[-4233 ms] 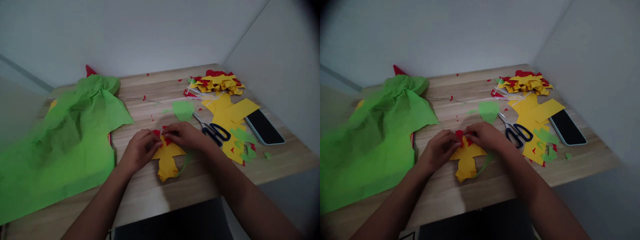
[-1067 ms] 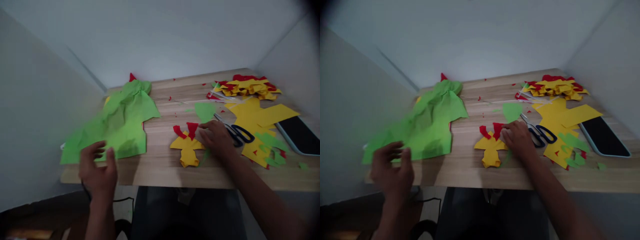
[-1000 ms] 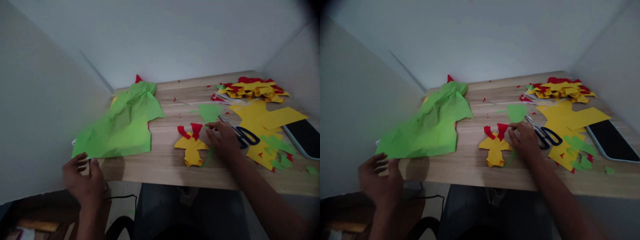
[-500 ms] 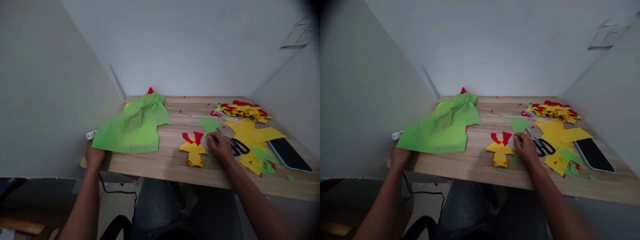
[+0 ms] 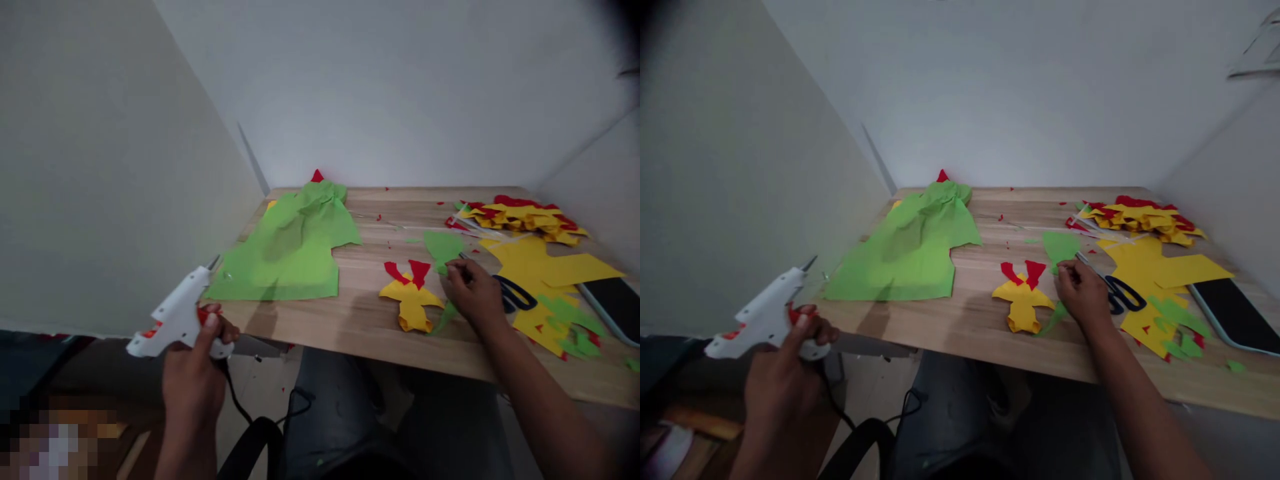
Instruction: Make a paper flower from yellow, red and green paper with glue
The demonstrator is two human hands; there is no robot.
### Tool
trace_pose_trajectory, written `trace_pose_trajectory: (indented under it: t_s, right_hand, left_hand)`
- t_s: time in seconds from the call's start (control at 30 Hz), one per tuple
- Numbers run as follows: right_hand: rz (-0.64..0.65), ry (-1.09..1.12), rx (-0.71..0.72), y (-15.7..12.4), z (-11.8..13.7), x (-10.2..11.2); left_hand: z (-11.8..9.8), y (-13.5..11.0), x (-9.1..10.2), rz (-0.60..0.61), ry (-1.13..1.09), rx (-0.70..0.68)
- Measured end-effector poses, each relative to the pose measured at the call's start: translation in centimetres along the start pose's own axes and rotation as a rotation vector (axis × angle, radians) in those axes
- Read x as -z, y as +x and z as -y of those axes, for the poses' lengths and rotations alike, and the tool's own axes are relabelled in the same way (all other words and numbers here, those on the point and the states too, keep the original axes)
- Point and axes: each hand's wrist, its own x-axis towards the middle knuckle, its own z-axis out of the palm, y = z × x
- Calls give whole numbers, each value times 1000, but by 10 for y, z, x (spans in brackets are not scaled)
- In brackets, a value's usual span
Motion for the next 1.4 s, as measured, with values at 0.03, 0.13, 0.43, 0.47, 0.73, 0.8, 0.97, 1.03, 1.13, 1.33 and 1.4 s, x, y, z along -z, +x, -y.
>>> trace_pose_trajectory:
  t_s: [0.03, 0.13, 0.43, 0.47, 0.73, 0.8, 0.97, 1.03, 1.13, 1.33, 1.4]
  right_hand:
    - [-12, 5, -15, -1, 0, 0]
    - [-51, 14, -34, 0, 0, 0]
    - [-120, 222, 57, -26, 54, 24]
    - [-76, 301, 64, -42, 73, 29]
    - [452, 1090, -520, -137, 181, 44]
    - [422, 1163, -614, -136, 176, 45]
    - [393, 1322, -633, -131, 160, 49]
    - [412, 1359, -664, -133, 157, 47]
    - [463, 1400, -685, -138, 152, 44]
    - [650, 1346, -625, -137, 152, 49]
    - [617, 1267, -616, -134, 154, 50]
  left_hand:
    - [-1, -10, -8, 60, -98, 50]
    - [1, -38, -30, 216, -219, 155]
    - [10, -93, -81, 500, 192, 79]
    - [10, -99, -88, 494, 207, 52]
    - [7, -146, -129, 735, 536, -192]
    - [7, -153, -129, 807, 496, -259]
    - [6, -153, -123, 855, 401, -283]
    - [7, -153, -123, 774, 410, -293]
    - [10, -157, -123, 685, 407, -332]
    - [17, -167, -127, 603, 288, -182]
    - [16, -169, -128, 665, 207, -85]
